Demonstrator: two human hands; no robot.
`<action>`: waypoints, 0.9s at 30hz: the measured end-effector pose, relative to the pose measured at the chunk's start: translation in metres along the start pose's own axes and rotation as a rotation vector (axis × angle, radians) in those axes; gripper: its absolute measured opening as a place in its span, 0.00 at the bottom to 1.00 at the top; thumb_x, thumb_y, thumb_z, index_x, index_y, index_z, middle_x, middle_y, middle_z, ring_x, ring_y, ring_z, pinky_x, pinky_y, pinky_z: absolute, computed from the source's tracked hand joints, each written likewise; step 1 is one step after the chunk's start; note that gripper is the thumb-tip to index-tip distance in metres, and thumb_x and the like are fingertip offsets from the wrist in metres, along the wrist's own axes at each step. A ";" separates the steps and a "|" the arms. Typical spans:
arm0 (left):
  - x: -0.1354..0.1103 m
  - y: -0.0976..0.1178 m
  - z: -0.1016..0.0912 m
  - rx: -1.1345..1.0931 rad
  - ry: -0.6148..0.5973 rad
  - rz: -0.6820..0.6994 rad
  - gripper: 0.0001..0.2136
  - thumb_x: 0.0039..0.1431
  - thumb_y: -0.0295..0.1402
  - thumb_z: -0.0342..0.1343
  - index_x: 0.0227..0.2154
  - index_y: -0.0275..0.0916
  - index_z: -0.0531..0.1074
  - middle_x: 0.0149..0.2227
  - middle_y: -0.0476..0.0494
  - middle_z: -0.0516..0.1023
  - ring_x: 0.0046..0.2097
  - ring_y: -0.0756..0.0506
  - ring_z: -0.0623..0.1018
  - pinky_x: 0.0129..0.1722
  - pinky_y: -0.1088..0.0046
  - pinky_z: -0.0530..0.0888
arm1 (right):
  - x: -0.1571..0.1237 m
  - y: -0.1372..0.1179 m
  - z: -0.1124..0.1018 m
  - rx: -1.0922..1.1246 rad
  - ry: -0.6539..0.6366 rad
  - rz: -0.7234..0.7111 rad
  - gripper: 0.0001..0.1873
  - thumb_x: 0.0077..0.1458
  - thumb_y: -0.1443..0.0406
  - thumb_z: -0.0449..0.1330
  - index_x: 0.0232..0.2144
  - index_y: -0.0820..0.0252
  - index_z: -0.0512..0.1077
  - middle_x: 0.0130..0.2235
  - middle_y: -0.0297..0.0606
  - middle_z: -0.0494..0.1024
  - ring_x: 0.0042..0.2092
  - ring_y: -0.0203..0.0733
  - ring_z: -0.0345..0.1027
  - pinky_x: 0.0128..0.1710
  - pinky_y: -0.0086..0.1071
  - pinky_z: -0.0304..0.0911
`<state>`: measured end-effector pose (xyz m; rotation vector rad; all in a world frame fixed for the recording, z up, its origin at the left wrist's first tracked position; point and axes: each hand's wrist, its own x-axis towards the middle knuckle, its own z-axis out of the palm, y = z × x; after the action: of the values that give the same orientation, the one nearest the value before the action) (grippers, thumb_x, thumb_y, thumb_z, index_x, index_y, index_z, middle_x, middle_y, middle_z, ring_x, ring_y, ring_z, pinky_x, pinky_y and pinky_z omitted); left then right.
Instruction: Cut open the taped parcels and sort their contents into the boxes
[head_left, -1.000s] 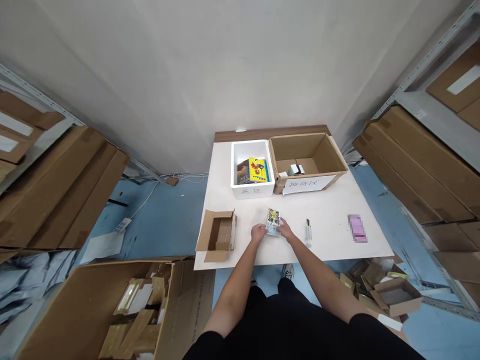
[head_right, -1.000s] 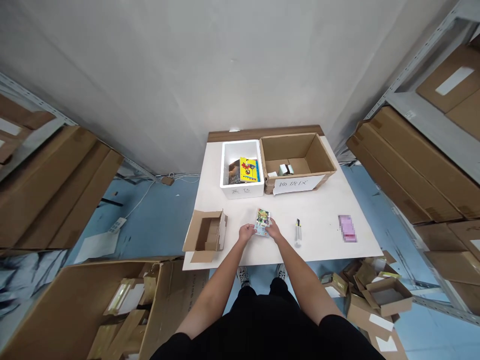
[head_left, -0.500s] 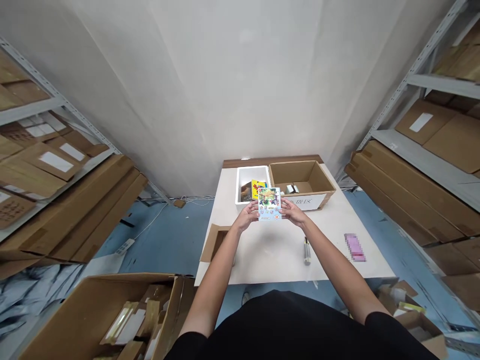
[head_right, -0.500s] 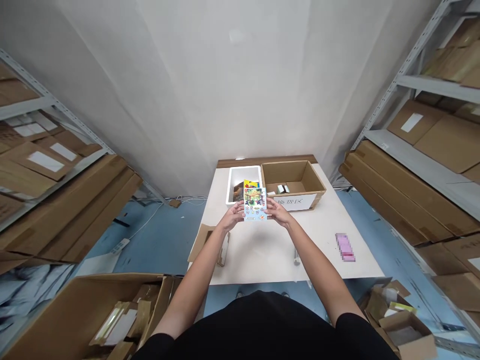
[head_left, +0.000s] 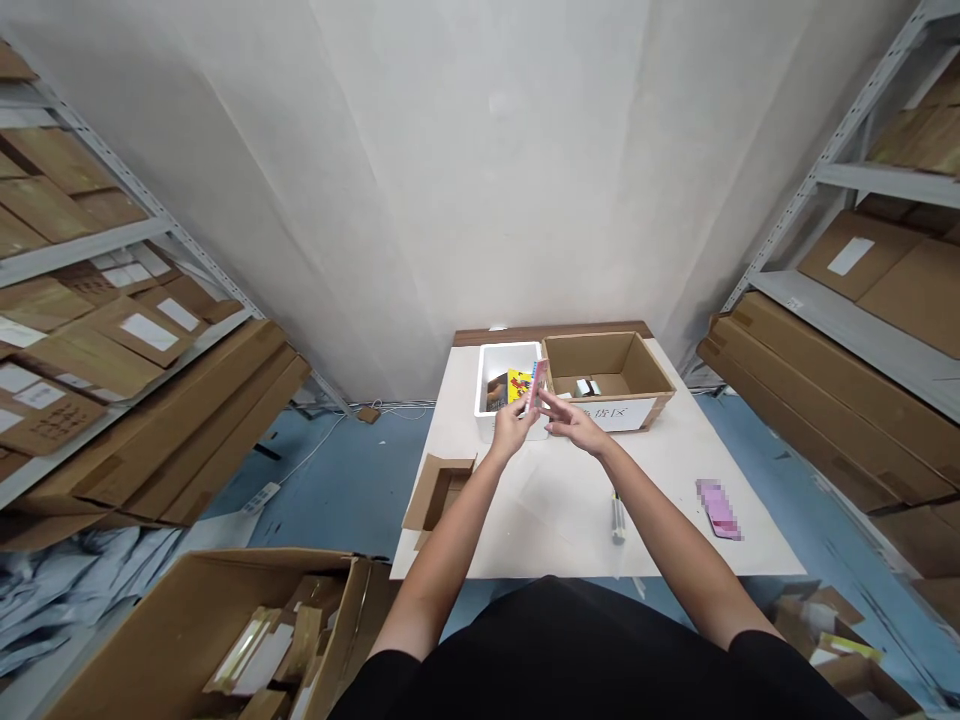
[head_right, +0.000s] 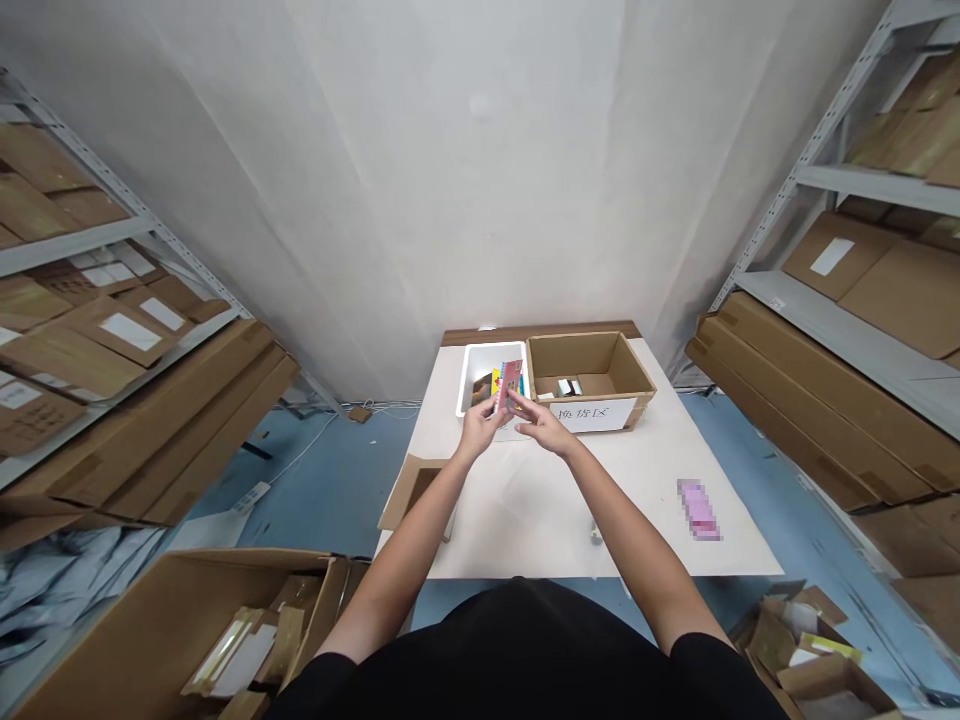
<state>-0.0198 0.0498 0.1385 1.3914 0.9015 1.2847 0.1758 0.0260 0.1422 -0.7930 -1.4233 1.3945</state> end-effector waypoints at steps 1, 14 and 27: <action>0.002 0.001 -0.002 -0.042 0.021 -0.010 0.29 0.52 0.43 0.75 0.56 0.39 0.81 0.59 0.38 0.82 0.63 0.32 0.77 0.61 0.52 0.76 | 0.000 0.000 -0.002 -0.029 0.074 -0.014 0.41 0.52 0.58 0.73 0.67 0.42 0.70 0.70 0.42 0.69 0.67 0.56 0.68 0.62 0.49 0.68; -0.007 -0.004 -0.013 -0.115 -0.168 -0.230 0.34 0.50 0.46 0.77 0.59 0.37 0.80 0.50 0.36 0.86 0.43 0.41 0.83 0.40 0.67 0.78 | -0.010 -0.006 -0.034 0.152 0.152 0.149 0.35 0.46 0.54 0.77 0.56 0.51 0.73 0.50 0.43 0.86 0.48 0.54 0.81 0.42 0.42 0.77; -0.024 0.012 0.061 0.025 -0.024 -0.020 0.38 0.52 0.40 0.75 0.66 0.44 0.73 0.70 0.37 0.70 0.64 0.32 0.76 0.58 0.56 0.78 | -0.033 -0.022 -0.045 0.135 -0.061 -0.013 0.43 0.49 0.57 0.77 0.66 0.40 0.70 0.70 0.38 0.70 0.70 0.55 0.64 0.68 0.51 0.64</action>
<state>0.0348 0.0133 0.1479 1.4116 0.9158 1.2434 0.2324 0.0086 0.1527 -0.6582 -1.3618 1.4992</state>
